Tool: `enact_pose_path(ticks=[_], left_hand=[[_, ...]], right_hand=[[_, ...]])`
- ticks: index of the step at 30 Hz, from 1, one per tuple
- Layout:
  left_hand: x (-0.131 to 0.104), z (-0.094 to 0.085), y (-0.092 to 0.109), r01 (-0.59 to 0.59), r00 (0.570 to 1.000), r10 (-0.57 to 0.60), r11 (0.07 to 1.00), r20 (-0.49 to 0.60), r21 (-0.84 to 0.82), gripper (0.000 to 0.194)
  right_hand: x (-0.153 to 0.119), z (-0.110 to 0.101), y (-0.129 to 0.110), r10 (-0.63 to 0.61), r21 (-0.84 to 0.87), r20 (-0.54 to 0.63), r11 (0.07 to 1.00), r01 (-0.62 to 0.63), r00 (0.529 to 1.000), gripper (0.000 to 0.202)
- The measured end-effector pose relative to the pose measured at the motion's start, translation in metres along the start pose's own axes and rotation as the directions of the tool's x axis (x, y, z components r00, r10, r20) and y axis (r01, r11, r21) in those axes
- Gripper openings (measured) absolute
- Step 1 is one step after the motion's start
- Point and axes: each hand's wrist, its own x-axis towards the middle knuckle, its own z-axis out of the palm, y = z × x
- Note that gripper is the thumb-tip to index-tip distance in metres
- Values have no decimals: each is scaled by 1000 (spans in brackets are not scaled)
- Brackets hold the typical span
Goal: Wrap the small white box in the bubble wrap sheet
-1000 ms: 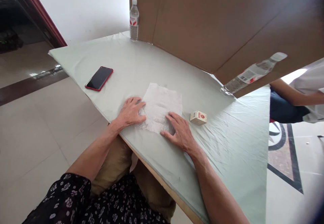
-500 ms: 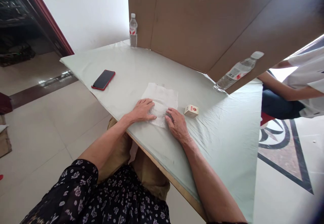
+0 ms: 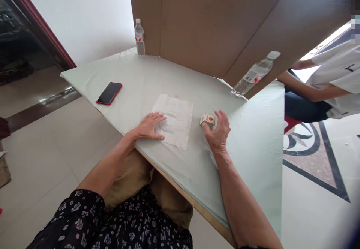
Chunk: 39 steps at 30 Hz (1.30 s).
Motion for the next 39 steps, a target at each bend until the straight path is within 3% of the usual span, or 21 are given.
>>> enact_pose_path(ticks=[2,5,8,12,16,21,27,39], left_hand=[[-2,1,-1,10,999,-13,998,-40,-68,77],[-4,3,-2,54,986,-84,978,-144,-202,59],[-3,6,-3,55,970,-103,975,-219,-216,52],[-1,10,-3,20,971,-53,990,-232,-142,62],[0,12,-5,-30,973,2,993,-230,-116,71],[1,12,-3,-42,973,17,994,-229,-103,76],[2,12,-1,-54,969,25,992,-245,-114,76],[2,14,-2,-64,964,33,992,-263,-107,75]], right_hand=[[6,-3,19,93,74,88,992,-100,992,72],[11,-2,32,110,158,199,977,-142,974,76],[13,-1,30,121,142,228,977,-156,966,70],[12,-9,8,221,240,253,929,-282,942,62],[9,-7,-38,41,388,269,910,-148,962,54],[11,31,-81,-123,439,331,898,-38,935,49],[-1,67,-72,-182,344,463,939,13,867,54],[-7,72,-68,-201,310,426,948,66,882,57]])
